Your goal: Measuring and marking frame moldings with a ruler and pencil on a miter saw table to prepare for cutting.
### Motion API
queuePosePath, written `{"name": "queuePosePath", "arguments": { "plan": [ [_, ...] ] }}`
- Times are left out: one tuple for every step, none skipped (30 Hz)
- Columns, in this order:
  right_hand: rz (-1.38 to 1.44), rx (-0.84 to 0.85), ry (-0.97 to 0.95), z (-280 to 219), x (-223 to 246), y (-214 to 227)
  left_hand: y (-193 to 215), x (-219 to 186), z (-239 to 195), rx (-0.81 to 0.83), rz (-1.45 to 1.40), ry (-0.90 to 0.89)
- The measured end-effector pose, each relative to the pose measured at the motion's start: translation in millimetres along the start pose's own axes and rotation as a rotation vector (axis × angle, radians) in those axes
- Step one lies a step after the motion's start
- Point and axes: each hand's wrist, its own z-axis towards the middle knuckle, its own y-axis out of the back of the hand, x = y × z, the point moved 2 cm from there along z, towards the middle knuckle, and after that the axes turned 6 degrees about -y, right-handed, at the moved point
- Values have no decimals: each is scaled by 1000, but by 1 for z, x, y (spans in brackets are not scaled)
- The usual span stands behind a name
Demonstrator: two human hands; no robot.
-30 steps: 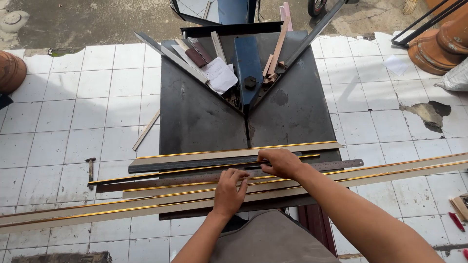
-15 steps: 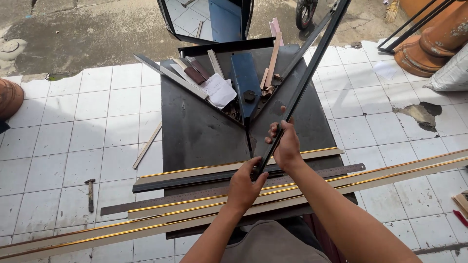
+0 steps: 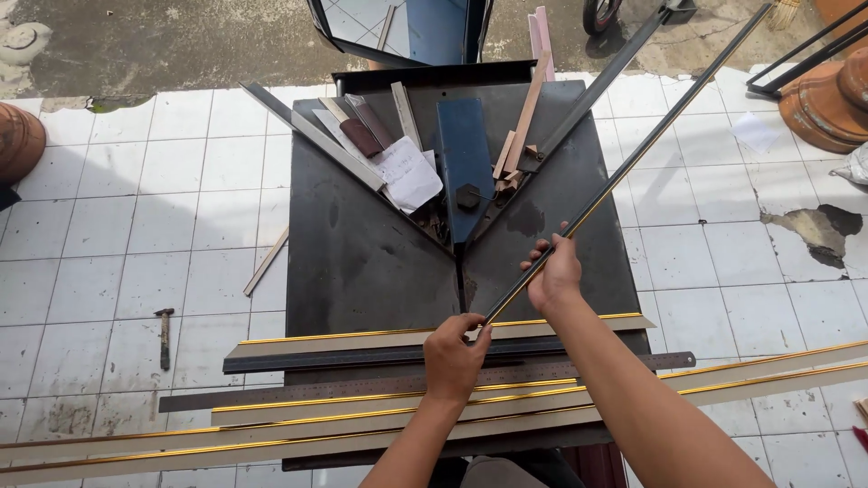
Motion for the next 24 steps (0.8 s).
{"name": "queuePosePath", "arguments": {
  "plan": [
    [-7, 2, -9, -6, 4, -9, -4, 7, 4, -5, 1, 10],
    [-111, -4, -2, -13, 8, -19, -7, 14, 7, -16, -2, 24],
    [-213, -3, 9, -18, 12, -30, -10, 21, 13, -30, -3, 33],
    [-217, 4, 4, -8, 11, -31, -12, 29, 21, -39, 0, 37],
    [-307, -12, -8, 1, 8, -31, -13, 38, 25, -34, 21, 73],
    [-397, -28, -19, 9, 5, -30, -14, 47, 29, -29, 43, 110],
    [-400, -22, -22, 20, 3, -28, -14, 52, 33, -37, 45, 113],
    [-588, -45, 5, 31, 2, -26, -13, 56, 38, -40, 69, 108],
    [-774, -70, 34, 40, 0, -24, -12, 60, 42, -41, 93, 103],
    [-776, -65, 32, 42, -1, -28, -11, 62, 46, -46, 95, 106],
    [-867, -104, 69, 42, -1, -31, -11, 63, 49, -55, 108, 95],
    [-958, -144, 108, 42, -1, -34, -10, 64, 52, -64, 122, 84],
    [-961, -145, 107, 43, -2, -38, -13, 68, 56, -64, 119, 86],
    [-1002, -171, 156, 43, -2, -42, -16, 73, 60, -67, 117, 86],
    [-1044, -194, 200, 41, -5, -45, -17, 77, 61, -70, 118, 90],
    [-1048, -193, 195, 52, -12, -40, -18, 79, 61, -70, 118, 96],
    [-1080, -239, 214, 64, -17, -35, -19, 79, 62, -77, 131, 74],
    [-1112, -284, 234, 76, -22, -30, -19, 80, 64, -83, 145, 53],
    [-1116, -284, 232, 79, -24, -30, -19, 82, 64, -84, 144, 56],
    [-1157, -314, 231, 82, -26, -29, -19, 83, 63, -86, 172, 47],
    [-1196, -343, 230, 86, -28, -29, -18, 85, 62, -88, 202, 35],
    [-1196, -344, 228, 86, -28, -29, -18, 88, 62, -87, 202, 36],
    [-1247, -338, 244, 86, -28, -30, -19, 92, 61, -96, 211, 37],
    [-1299, -332, 260, 85, -27, -31, -20, 94, 60, -104, 219, 38]
  ]
}}
